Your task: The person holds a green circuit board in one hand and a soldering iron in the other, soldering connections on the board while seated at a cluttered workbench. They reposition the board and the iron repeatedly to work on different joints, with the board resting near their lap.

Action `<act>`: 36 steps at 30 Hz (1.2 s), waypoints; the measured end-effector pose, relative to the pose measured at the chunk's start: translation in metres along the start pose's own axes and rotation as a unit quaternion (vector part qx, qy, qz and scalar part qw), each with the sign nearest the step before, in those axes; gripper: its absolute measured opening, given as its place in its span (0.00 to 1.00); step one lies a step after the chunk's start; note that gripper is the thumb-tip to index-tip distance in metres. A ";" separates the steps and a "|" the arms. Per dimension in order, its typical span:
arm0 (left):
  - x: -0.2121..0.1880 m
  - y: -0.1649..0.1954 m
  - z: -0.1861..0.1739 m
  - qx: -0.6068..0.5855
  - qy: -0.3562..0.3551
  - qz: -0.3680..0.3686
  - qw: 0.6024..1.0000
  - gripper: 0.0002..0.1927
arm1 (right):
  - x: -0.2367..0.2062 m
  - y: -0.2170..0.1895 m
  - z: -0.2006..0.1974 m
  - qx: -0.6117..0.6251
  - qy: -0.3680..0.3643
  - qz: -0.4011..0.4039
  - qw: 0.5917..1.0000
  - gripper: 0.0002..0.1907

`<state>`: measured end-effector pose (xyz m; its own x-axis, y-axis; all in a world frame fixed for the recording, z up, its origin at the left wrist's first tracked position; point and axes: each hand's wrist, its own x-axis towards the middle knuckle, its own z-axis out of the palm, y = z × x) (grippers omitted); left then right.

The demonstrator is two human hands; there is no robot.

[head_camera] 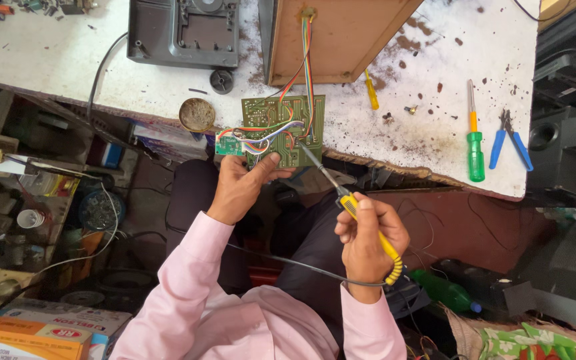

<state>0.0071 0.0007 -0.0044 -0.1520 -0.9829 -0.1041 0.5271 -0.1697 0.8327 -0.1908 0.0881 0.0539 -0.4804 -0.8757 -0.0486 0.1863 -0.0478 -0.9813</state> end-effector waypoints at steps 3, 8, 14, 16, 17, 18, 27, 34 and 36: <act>0.001 0.001 0.000 0.005 -0.003 0.004 1.000 0.11 | 0.011 0.005 -0.004 0.038 0.022 0.046 0.998 0.09; 0.001 0.000 -0.001 0.009 0.000 0.002 1.000 0.11 | 0.026 0.013 -0.010 0.135 0.029 0.125 0.983 0.11; 0.002 0.000 -0.001 -0.024 -0.004 0.000 1.000 0.11 | 0.029 0.011 -0.012 0.364 -0.032 0.206 0.908 0.13; 0.002 0.000 -0.002 -0.023 -0.017 0.015 0.999 0.11 | 0.026 0.003 -0.017 0.261 -0.012 0.110 0.959 0.13; 0.002 0.000 -0.002 -0.008 -0.008 0.008 1.000 0.11 | 0.024 0.000 -0.020 0.207 0.000 0.058 0.977 0.13; 0.002 0.001 -0.002 0.005 -0.001 0.002 1.000 0.11 | 0.022 -0.001 -0.020 0.171 0.003 0.029 0.985 0.11; 0.000 0.003 -0.001 0.004 -0.006 0.005 1.000 0.11 | -0.002 0.027 -0.020 0.097 -0.040 -0.012 0.994 0.07; 0.001 0.003 0.000 0.002 -0.003 0.005 1.000 0.11 | 0.005 0.036 -0.021 0.118 -0.040 0.015 0.992 0.07; 0.001 0.002 -0.001 0.000 -0.002 0.003 1.000 0.11 | 0.006 0.037 -0.021 0.129 -0.040 0.024 0.991 0.08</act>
<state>0.0087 -0.0006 -0.0034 -0.1521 -0.9837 -0.0958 0.5283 -0.1628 0.8333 -0.2046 0.0909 0.0134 -0.3983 -0.9146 -0.0697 0.4251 -0.1168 -0.8976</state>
